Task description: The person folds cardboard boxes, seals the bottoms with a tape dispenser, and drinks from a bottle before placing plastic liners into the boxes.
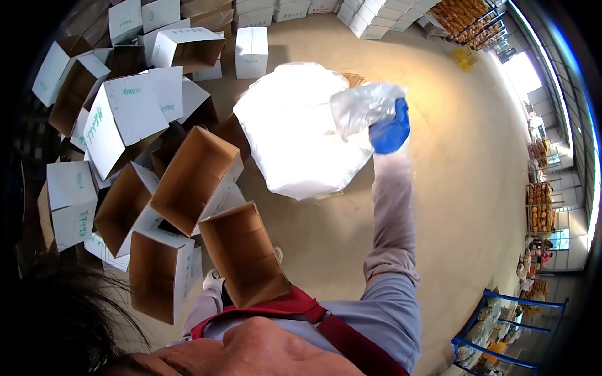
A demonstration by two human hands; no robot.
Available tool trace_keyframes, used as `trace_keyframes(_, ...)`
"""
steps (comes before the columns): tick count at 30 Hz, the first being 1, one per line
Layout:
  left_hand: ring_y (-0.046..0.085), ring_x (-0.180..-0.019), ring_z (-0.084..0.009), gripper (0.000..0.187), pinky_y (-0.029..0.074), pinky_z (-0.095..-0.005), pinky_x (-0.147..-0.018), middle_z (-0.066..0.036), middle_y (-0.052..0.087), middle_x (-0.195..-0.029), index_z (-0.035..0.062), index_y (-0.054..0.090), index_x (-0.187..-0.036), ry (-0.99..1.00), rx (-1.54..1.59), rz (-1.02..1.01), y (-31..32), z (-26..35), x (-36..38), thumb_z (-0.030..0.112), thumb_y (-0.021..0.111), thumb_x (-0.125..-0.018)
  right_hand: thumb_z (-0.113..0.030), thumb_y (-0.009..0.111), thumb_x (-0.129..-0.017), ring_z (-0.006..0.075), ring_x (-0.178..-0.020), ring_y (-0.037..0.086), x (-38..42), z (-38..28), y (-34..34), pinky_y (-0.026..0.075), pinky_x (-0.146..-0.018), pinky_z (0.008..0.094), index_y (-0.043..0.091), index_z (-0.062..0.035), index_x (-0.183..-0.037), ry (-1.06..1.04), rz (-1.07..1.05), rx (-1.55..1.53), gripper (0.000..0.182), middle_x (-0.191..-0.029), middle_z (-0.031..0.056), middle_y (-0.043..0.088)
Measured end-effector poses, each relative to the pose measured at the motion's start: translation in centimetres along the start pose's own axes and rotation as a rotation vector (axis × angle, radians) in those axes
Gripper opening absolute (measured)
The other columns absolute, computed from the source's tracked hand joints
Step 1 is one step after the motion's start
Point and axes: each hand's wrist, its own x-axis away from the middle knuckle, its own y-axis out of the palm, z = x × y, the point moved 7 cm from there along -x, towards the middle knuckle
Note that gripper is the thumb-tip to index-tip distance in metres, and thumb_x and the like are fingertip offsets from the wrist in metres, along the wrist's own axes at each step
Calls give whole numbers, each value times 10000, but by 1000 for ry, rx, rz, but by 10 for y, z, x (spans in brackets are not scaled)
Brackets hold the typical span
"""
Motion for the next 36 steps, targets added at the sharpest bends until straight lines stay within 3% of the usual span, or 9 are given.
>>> trace_keyframes(4,527,-1099,-208,626,420,-296,-928,-130,537,-1207,41,437,-1271,354,681,49,-37,77,21,169,722,-728,-330,401,-925,257,-1104,493,73,45,4,396,-922,467,455,-94,-1239,175,92,-183,397,-1222,84,509)
trace_keyframes(8,431,-1202,-208,594,321,-306,-1019,-137,484,-1265,16,463,-1249,961,576,-136,-126,247,123,123,719,-723,-231,498,-895,237,-1017,530,145,88,35,445,-839,412,475,-103,-1204,170,280,-157,336,-1139,74,540)
trace_keyframes(11,247,-1319,-236,900,202,-359,-1069,-138,272,-1414,25,216,-1387,1324,545,-60,-165,303,172,104,742,-661,-205,523,-884,212,-959,551,180,107,80,463,-790,365,501,-87,-1164,153,305,-131,304,-1097,66,556)
trace_keyframes(17,522,-993,-135,468,442,-263,-845,-59,538,-1094,0,415,-1232,955,1269,-603,-178,280,171,26,609,-807,-175,510,-887,240,-1014,540,237,130,135,460,-842,396,476,-20,-1186,192,209,24,339,-1123,107,545)
trace_keyframes(21,608,-843,-175,233,517,-339,-767,-65,615,-950,-1,559,-1060,798,1420,-683,-215,222,192,75,580,-840,-108,544,-863,186,-874,574,262,105,176,464,-762,306,547,18,-1059,-146,-56,947,234,-964,80,597)
trace_keyframes(25,607,-757,-157,167,514,-269,-674,-72,621,-856,-31,596,-939,1006,1246,-270,-307,182,202,37,586,-787,-47,576,-828,130,-760,601,286,101,221,466,-691,230,581,59,-918,-6,24,873,139,-805,76,636)
trace_keyframes(29,569,-770,-123,233,475,-252,-712,-42,612,-856,-40,598,-933,1149,757,221,-406,155,216,-22,477,-735,-103,521,-864,173,-913,591,272,63,246,440,-851,280,570,61,-1058,-115,-135,790,259,-991,125,632)
trace_keyframes(32,551,-732,-131,244,467,-259,-703,-63,609,-816,-19,599,-936,1299,211,221,-422,184,288,-17,472,-728,-123,466,-855,263,-1299,299,292,58,344,226,-1059,350,225,36,-1365,-239,-543,620,586,-1389,189,302)
trace_keyframes(36,564,-751,-136,283,464,-257,-729,-94,615,-833,1,603,-996,1461,-105,136,-418,225,355,24,533,-722,-26,707,-674,149,-1314,206,305,112,400,389,-958,299,122,-70,-1417,-68,-953,709,946,-1451,82,190)
